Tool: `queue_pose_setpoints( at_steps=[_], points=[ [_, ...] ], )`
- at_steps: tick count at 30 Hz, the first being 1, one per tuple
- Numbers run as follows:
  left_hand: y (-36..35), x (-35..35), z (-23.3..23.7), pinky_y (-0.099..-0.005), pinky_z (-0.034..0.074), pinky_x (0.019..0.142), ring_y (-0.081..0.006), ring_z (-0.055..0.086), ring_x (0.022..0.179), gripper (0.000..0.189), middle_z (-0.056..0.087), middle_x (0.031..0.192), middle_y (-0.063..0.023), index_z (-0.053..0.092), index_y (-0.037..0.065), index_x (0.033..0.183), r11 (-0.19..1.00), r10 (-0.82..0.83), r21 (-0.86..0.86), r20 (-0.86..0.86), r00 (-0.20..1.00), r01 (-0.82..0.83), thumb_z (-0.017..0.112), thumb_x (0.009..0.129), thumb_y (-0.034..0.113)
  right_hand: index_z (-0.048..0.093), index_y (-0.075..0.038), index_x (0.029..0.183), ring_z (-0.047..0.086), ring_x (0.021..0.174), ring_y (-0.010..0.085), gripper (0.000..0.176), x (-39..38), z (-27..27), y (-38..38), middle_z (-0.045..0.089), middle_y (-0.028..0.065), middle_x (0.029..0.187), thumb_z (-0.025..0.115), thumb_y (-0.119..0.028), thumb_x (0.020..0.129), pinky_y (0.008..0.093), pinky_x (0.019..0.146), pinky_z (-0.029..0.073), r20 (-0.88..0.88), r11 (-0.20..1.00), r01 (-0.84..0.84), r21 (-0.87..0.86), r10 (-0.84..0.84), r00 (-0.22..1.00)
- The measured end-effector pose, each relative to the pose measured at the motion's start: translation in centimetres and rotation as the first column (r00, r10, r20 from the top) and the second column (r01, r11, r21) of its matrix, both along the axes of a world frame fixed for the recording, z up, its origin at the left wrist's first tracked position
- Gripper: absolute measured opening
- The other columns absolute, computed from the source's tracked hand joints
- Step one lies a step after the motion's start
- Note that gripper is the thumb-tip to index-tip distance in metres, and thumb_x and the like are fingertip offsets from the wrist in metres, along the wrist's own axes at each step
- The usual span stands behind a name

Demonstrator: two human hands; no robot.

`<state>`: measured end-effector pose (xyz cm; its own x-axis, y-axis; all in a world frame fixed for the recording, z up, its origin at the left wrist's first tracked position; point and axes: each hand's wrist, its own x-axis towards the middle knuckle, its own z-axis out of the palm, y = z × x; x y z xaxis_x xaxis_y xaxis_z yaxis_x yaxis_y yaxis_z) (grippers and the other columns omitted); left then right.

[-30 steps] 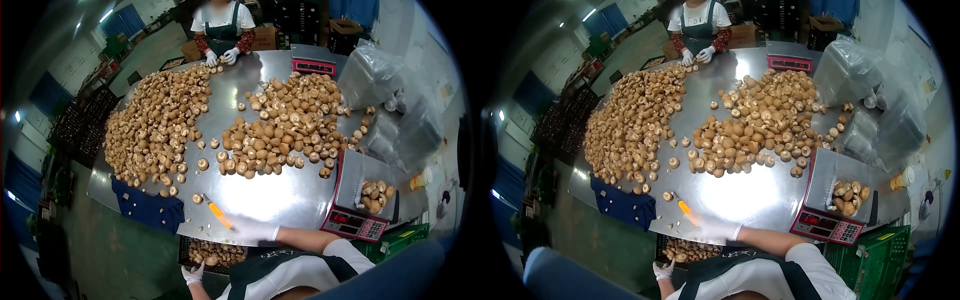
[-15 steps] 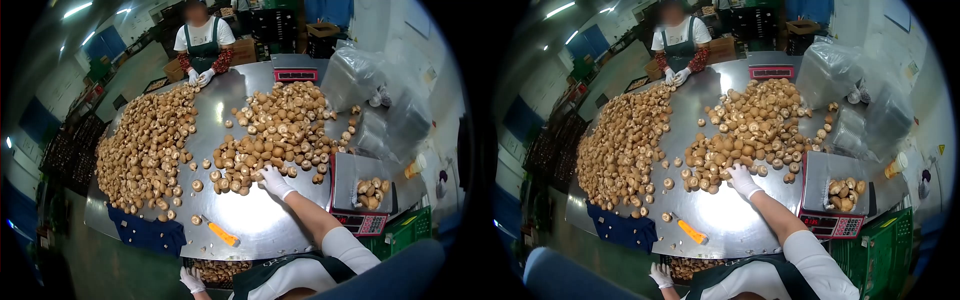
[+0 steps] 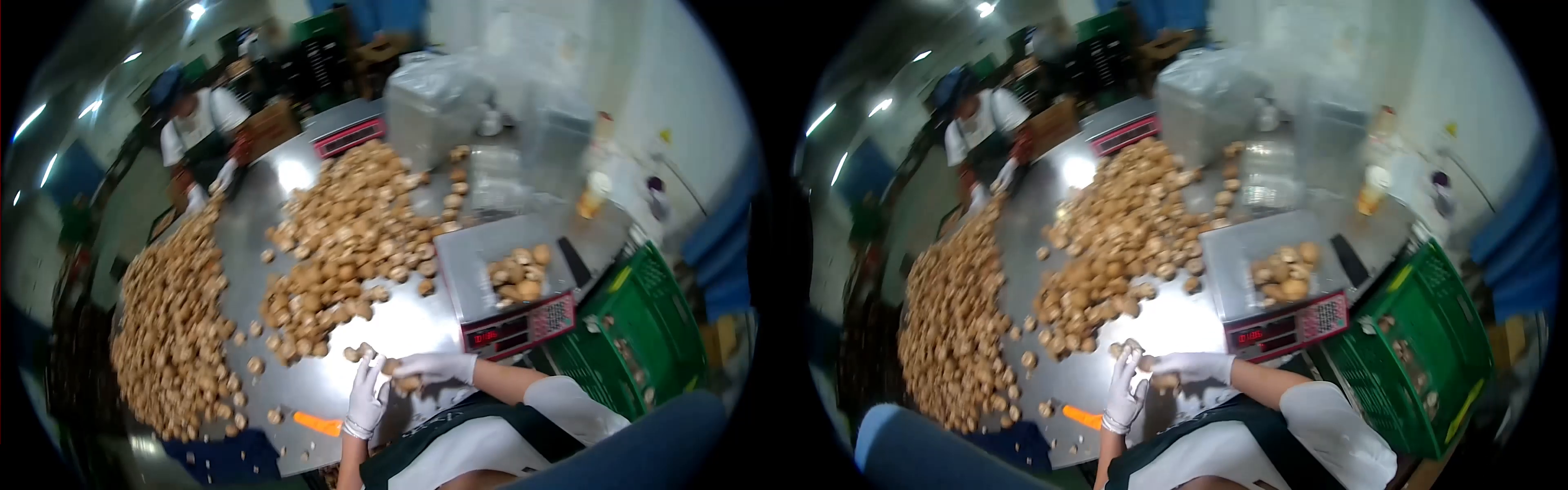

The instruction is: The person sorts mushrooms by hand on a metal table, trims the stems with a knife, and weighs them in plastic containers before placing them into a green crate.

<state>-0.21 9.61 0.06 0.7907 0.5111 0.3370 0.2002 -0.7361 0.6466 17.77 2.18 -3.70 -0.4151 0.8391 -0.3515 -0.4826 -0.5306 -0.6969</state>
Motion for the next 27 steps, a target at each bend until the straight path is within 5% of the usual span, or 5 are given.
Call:
queue_pose_setpoints(
  at_steps=[5,10,17,22,27],
  points=[
    [-1.4,4.1,-1.0,-0.0336,0.049,0.086,-0.0316,0.055,0.103,0.054,0.052,0.115,-0.0177,0.051,0.007,0.123,0.900,-0.398,-0.228,-0.076,0.914,0.373,0.063,0.071,-0.004,0.055,0.003,0.106,0.055,0.075,0.0108,0.036,2.2,0.2,-5.6,0.059,0.0057,0.088,0.053,-0.028,0.087,0.0247,0.064,0.045,0.484,0.981,-0.058,0.187,-0.040,0.874],
    [-2.4,9.4,1.0,-0.0292,0.052,0.080,-0.0209,0.057,0.095,0.052,0.049,0.110,-0.0114,0.048,0.001,0.123,0.853,-0.260,-0.443,0.097,0.961,0.276,0.068,0.075,0.001,0.053,-0.003,0.117,0.058,0.087,0.0128,0.034,6.8,5.9,-11.9,0.060,0.0066,0.099,0.054,-0.017,0.086,0.0269,0.075,0.048,0.647,0.894,0.181,0.410,-0.425,0.633],
    [-4.4,21.3,5.5,-0.0386,0.043,0.090,-0.0325,0.055,0.104,0.054,0.055,0.114,-0.0166,0.048,0.002,0.123,0.882,-0.470,0.062,0.153,0.869,0.466,0.069,0.074,0.008,0.045,0.002,0.123,0.047,0.115,0.0350,0.041,14.8,9.0,-16.4,0.047,0.0224,0.123,0.053,-0.008,0.085,0.0377,0.094,0.041,0.536,0.427,0.324,0.844,-0.678,-0.503],
    [-6.4,26.4,3.3,-0.0558,0.023,0.102,-0.0410,0.033,0.127,0.059,0.040,0.137,-0.0139,0.039,0.006,0.134,0.743,-0.384,0.454,-0.312,0.869,0.492,0.054,0.083,0.030,0.036,0.007,0.131,0.032,0.129,0.0373,0.059,14.6,5.6,-16.7,0.036,0.0257,0.136,0.052,-0.029,0.087,0.0540,0.107,0.018,0.726,0.852,0.129,0.507,-0.341,-0.597],
    [-6.0,24.5,3.5,-0.0531,0.019,0.106,-0.0394,0.029,0.130,0.063,0.036,0.140,-0.0151,0.034,0.008,0.138,0.876,-0.388,0.243,-0.157,0.908,0.416,0.056,0.083,0.029,0.048,-0.002,0.125,0.037,0.125,0.0366,0.050,14.8,6.3,-18.1,0.043,0.0197,0.132,0.056,-0.028,0.084,0.0505,0.108,0.017,0.700,0.686,0.269,0.676,-0.484,-0.525]
  ],
)
